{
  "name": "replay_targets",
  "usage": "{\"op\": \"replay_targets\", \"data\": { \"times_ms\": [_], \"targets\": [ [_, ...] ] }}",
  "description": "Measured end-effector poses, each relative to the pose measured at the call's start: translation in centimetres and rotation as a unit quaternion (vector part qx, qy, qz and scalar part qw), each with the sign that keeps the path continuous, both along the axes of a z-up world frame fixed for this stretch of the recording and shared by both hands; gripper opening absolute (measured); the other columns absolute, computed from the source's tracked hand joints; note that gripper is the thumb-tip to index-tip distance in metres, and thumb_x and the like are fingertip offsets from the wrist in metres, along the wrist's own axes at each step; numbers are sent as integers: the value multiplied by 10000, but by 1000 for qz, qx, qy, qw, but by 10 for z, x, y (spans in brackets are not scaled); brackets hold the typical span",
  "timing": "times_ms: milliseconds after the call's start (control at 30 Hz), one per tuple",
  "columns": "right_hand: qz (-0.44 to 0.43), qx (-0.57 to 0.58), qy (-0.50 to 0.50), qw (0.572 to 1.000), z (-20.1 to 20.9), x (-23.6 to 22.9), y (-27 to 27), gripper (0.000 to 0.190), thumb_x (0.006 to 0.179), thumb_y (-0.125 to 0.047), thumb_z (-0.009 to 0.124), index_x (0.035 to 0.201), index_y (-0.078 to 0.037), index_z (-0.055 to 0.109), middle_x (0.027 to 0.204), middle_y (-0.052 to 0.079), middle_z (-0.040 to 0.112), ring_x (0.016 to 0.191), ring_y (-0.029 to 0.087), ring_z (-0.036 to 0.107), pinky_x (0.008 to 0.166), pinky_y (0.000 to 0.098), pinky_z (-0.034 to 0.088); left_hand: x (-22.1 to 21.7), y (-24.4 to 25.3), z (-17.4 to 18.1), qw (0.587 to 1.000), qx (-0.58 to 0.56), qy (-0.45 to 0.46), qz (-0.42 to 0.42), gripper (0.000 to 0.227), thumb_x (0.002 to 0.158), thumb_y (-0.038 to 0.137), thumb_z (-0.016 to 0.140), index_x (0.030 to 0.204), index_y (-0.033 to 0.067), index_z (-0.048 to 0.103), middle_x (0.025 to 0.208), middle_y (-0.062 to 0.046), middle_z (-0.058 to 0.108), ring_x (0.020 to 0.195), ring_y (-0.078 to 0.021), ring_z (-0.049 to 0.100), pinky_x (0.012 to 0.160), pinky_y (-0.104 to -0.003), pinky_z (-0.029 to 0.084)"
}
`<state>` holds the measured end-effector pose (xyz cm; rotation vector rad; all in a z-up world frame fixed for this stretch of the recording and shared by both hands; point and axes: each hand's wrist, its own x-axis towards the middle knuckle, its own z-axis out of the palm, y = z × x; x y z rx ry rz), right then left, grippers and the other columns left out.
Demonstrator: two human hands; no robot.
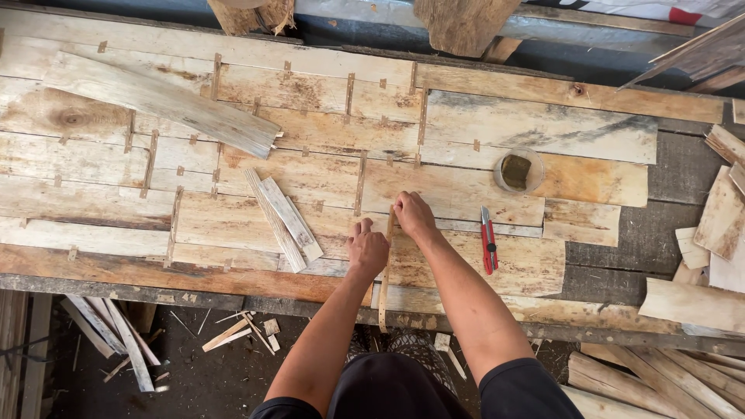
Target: The recorder is placing, aligning, and trimming thin wooden strips on a base panel, using a utility knife and adhesive to create or repair a wooden surface.
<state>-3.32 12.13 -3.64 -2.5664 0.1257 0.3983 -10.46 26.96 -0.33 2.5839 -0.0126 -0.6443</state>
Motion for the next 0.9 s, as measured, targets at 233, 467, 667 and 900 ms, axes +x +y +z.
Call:
{"op": "replay_targets", "data": {
  "times_ms": [233,467,667,900],
  "targets": [
    [5,4,-29,1000,-7,0,-1,145,933,-201,712,922,-67,657,968,129,674,907,342,675,792,454,550,3,1,4,1000,10,14,-2,202,929,275,675,979,132,809,1458,-49,443,1379,-244,388,1070,-515,399],
    [3,-1,-25,1000,-5,1,1,168,921,-204,737,920,-59,652,963,129,674,903,338,675,794,452,549,7,0,6,999,27,21,-22,206,922,281,696,1005,126,804,1463,-53,437,1376,-251,380,1062,-494,402],
    [-4,-2,-3,1000,-4,1,1,158,929,-201,730,917,-70,642,961,102,671,885,305,677,786,438,551,13,-2,20,995,61,60,-55,254,943,317,697,1051,109,795,1483,-76,407,1380,-262,362,1065,-492,396],
    [-6,10,-17,1000,2,-1,1,171,915,-187,747,900,-66,627,942,109,666,879,318,665,777,445,540,10,-1,5,997,48,35,-43,239,935,284,678,1036,104,800,1463,-82,424,1375,-272,375,1074,-498,394]
  ]
}}
